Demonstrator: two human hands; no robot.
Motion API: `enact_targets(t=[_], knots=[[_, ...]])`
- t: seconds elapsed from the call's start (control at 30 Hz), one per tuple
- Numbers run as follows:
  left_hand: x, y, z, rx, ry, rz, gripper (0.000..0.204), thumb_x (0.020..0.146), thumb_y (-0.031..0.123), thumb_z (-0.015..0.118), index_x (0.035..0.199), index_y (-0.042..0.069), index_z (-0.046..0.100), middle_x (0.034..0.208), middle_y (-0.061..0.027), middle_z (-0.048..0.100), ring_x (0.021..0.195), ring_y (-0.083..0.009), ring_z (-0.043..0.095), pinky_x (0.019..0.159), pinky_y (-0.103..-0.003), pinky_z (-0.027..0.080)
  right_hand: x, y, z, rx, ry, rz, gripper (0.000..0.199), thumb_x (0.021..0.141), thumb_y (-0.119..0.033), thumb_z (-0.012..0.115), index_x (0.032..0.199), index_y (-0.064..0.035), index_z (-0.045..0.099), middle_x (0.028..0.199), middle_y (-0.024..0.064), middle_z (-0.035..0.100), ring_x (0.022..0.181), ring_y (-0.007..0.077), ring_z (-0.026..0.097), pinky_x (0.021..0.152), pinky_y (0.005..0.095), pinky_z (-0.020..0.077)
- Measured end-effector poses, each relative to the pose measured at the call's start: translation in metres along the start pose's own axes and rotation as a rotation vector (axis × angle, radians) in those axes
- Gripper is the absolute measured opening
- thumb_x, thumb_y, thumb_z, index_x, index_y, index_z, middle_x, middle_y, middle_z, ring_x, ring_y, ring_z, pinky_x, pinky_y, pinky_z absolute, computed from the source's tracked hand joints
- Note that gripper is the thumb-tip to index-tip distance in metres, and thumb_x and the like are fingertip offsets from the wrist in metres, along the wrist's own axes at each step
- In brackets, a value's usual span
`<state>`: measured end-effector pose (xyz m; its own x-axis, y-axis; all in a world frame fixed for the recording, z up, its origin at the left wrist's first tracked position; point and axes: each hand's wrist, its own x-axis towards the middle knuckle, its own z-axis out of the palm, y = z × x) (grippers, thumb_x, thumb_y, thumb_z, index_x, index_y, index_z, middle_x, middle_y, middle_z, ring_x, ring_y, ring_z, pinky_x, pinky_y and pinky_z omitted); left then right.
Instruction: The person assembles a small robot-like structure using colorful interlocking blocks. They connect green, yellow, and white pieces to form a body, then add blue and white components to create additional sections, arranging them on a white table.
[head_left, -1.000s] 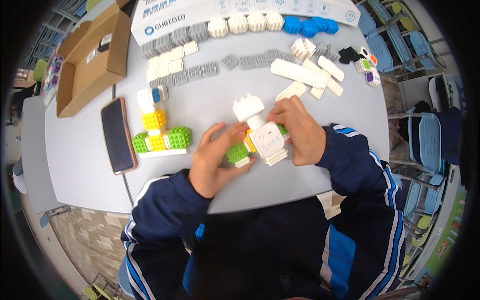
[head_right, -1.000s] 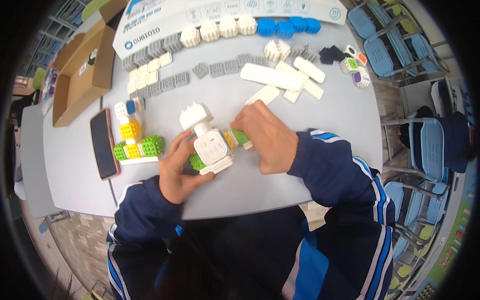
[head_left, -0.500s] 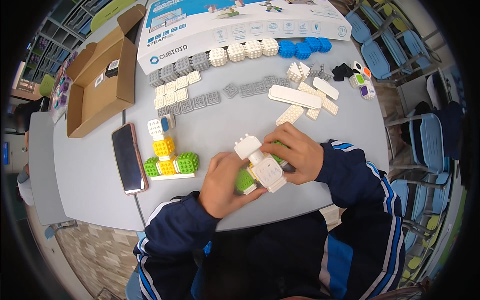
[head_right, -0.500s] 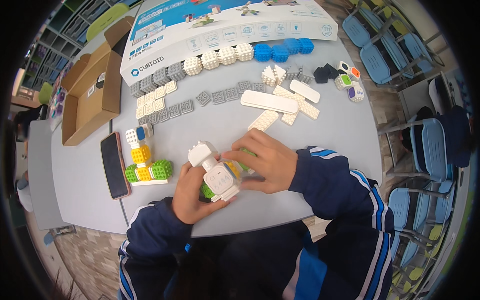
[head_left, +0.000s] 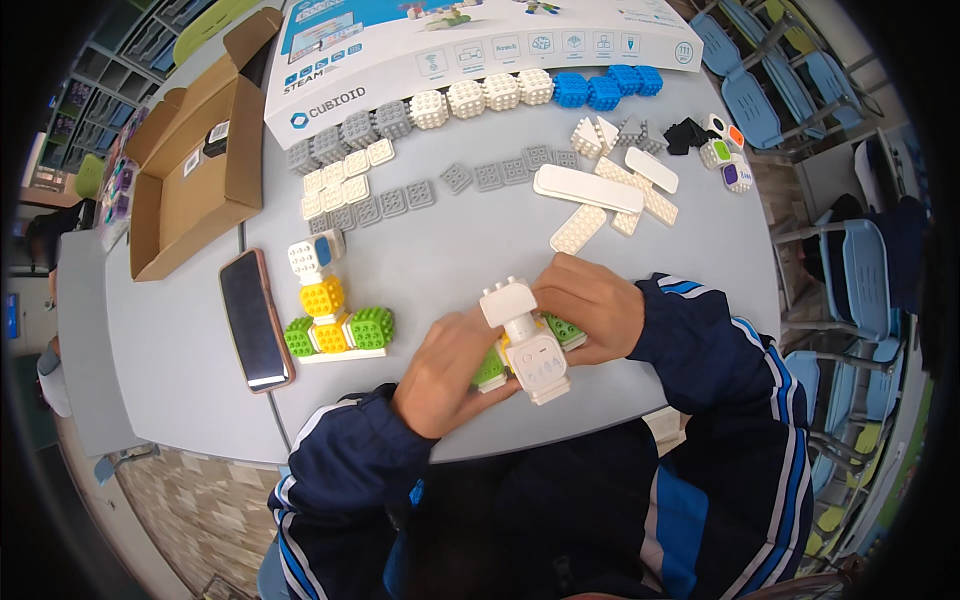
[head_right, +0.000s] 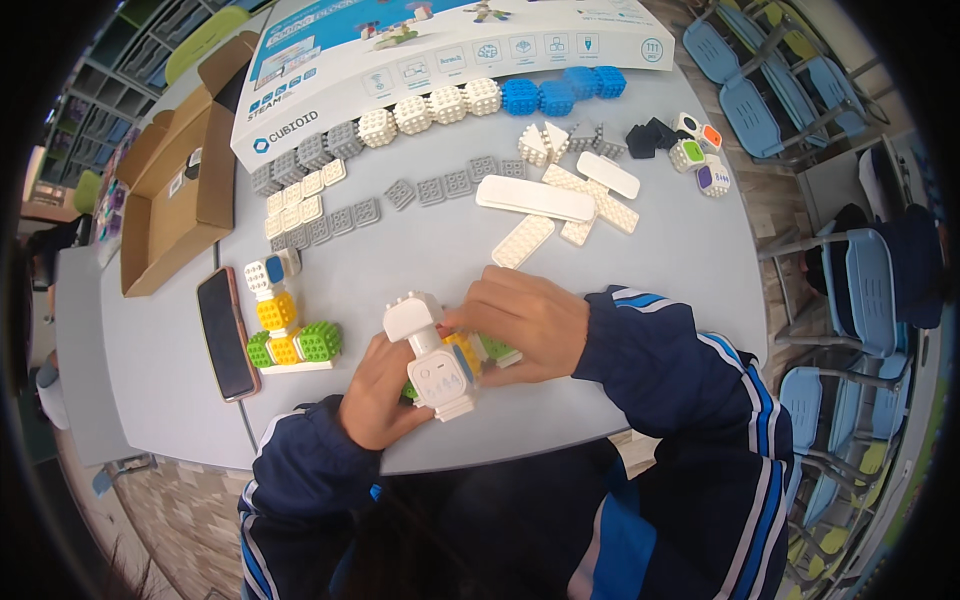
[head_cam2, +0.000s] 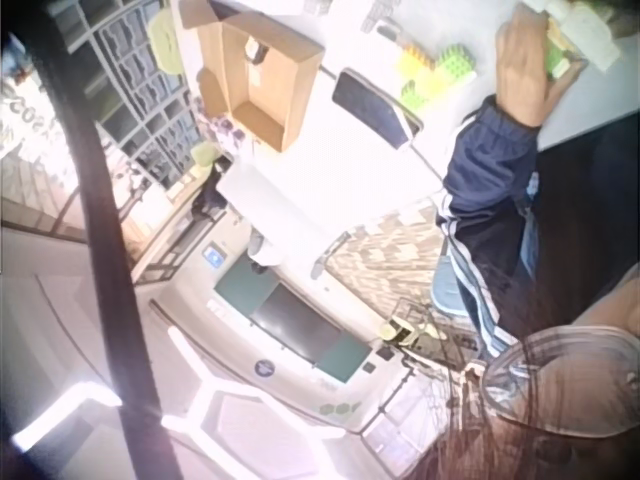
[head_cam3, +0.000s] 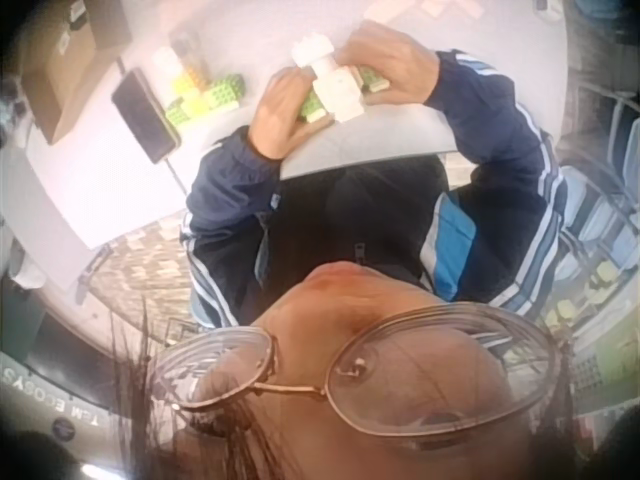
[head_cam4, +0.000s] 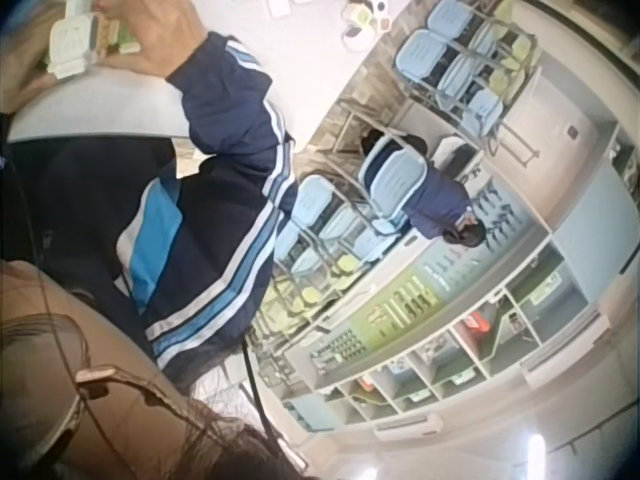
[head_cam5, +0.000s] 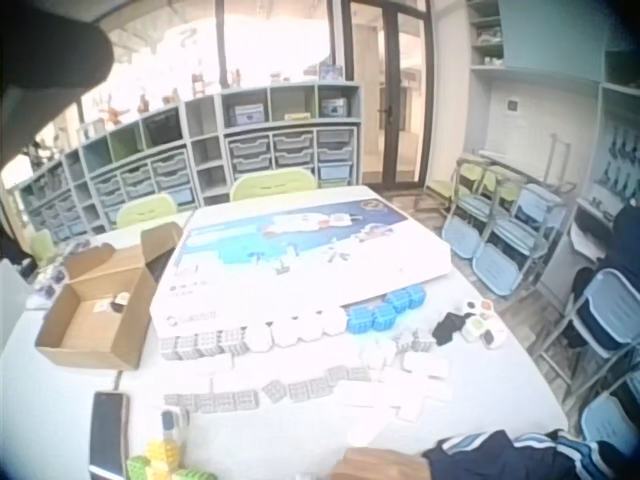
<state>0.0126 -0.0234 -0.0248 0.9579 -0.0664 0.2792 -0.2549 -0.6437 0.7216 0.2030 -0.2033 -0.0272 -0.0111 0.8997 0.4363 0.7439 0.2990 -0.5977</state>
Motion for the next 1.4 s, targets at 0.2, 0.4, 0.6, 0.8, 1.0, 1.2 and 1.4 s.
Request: enact_targets(t=[0.2,0.4,0.6,0.8,1.0,1.2,1.4], knots=[[-0.003,0.023,-0.024,0.109,0.106,-0.062,0.083,0.068,0.028,0.093,0.135,-0.002,0.055,0.146,-0.0284,0.049,0.133,-0.044,0.051,0.107,-0.047,0.043,0.0,-0.001,-0.001,-0.094,0.017,0.023,0.064,0.067,-0.017,0.086,0.124,0.001,0.061,0.099,0.0126,0.056,0.088,0.0307,0.054,0.074,0.0402,0.0489],[-0.064,0.008,-0.077,0.368,0.649,-0.325,0.061,0.082,0.013,0.081,0.136,-0.001,0.057,0.149,-0.0244,0.05,0.139,-0.0383,0.048,0.114,-0.045,0.037,-0.004,-0.003,0.001,-0.091,0.074,0.126,0.061,0.074,-0.019,0.085,0.124,0.0029,0.058,0.111,0.0144,0.054,0.096,0.0325,0.051,0.082,0.0406,0.0485],[-0.101,-0.037,-0.086,0.611,0.364,-0.522,0.058,0.093,0.025,0.071,0.144,0.006,0.051,0.147,-0.0113,0.055,0.14,-0.0266,0.047,0.121,-0.053,0.006,-0.005,0.002,-0.001,0.023,0.017,0.114,0.06,0.078,-0.018,0.084,0.127,0.0004,0.054,0.131,0.0158,0.051,0.114,0.0368,0.045,0.098,0.0431,0.0421],[-0.095,-0.034,-0.082,0.611,0.365,-0.422,0.034,0.094,0.025,0.071,0.123,0.008,0.064,0.128,-0.0078,0.065,0.128,-0.0257,0.055,0.12,-0.056,0.009,-0.006,-0.002,-0.001,0.303,0.066,0.203,0.055,0.081,-0.013,0.08,0.128,-0.0036,0.055,0.129,0.0132,0.056,0.112,0.029,0.054,0.101,0.0381,0.0432],[-0.092,0.0,-0.042,0.486,0.565,-0.36,0.024,0.085,0.01,0.08,0.102,0.005,0.063,0.108,-0.0122,0.066,0.098,-0.0285,0.065,0.105,-0.045,0.04,-0.009,-0.001,0.016,0.408,0.082,0.329,0.064,0.081,-0.013,0.082,0.136,-0.0035,0.053,0.121,0.0091,0.064,0.115,0.0185,0.06,0.104,0.0345,0.0436],[-0.083,0.022,0.005,0.401,0.774,-0.262,0.027,0.079,-0.001,0.082,0.097,0.0,0.062,0.097,-0.0161,0.062,0.09,-0.0307,0.062,0.082,-0.036,0.051,-0.003,-0.017,0.036,0.416,0.204,0.433,0.043,0.082,-0.014,0.081,0.109,-0.0062,0.048,0.116,0.0144,0.063,0.117,0.0239,0.061,0.099,0.0374,0.0468],[-0.062,0.043,0.044,0.36,0.955,-0.307,0.033,0.075,-0.001,0.086,0.098,0.001,0.062,0.096,-0.011,0.058,0.084,-0.0239,0.059,0.078,-0.032,0.05,-0.003,-0.023,0.072,0.535,0.412,0.464,0.06,0.086,-0.01,0.078,0.13,-0.003,0.039,0.126,0.0156,0.059,0.123,0.0243,0.059,0.103,0.037,0.0465]])
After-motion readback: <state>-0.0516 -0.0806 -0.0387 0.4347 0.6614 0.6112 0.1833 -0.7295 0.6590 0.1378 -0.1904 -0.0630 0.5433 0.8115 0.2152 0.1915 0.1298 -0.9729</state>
